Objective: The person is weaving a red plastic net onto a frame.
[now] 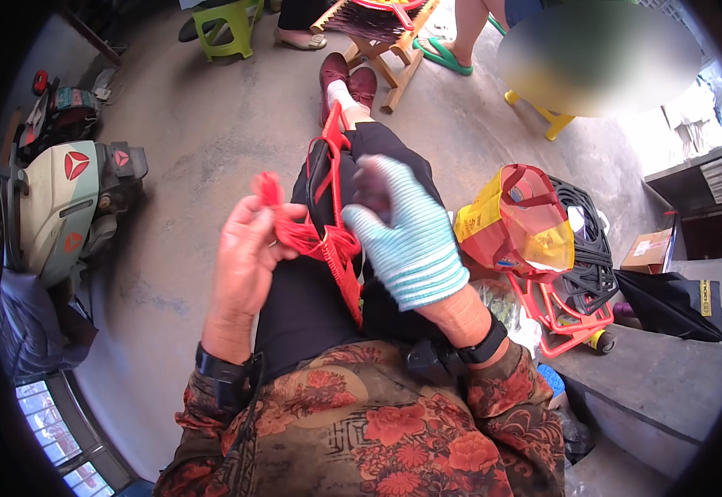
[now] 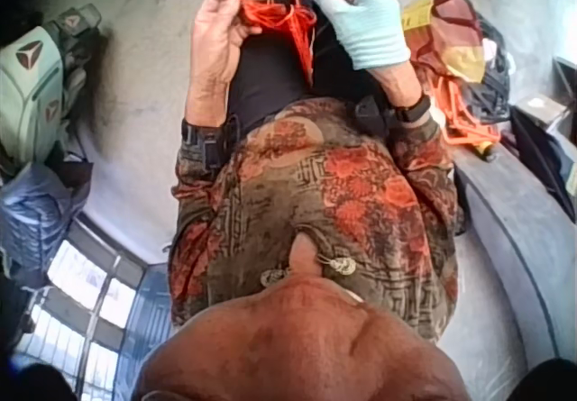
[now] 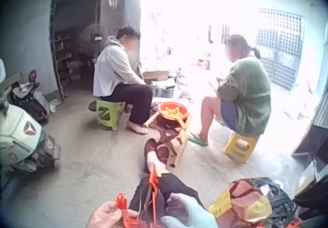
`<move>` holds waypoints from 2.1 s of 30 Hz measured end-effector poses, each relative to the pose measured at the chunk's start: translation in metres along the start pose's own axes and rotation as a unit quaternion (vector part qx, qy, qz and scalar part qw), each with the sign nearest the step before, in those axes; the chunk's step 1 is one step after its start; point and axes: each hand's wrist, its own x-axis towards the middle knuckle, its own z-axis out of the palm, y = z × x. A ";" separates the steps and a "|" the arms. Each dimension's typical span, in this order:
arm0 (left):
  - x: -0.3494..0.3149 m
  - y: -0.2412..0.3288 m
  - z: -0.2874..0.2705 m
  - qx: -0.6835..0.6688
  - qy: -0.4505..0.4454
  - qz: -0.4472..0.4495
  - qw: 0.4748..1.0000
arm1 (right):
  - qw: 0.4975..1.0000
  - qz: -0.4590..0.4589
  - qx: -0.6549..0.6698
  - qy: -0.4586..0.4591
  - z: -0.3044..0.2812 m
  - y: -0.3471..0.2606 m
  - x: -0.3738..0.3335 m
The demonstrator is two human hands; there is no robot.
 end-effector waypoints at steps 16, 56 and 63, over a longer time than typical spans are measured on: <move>-0.066 0.095 -0.028 0.067 -0.034 0.115 0.990 | 0.909 -0.235 0.075 -0.336 -0.018 -0.048 -0.035; 0.007 0.006 0.010 0.529 0.013 0.156 0.834 | 0.966 -0.159 -0.198 -0.042 0.010 0.035 0.026; -0.002 0.026 0.010 0.238 0.010 0.031 0.971 | 0.930 0.008 0.358 -0.088 -0.031 -0.023 0.010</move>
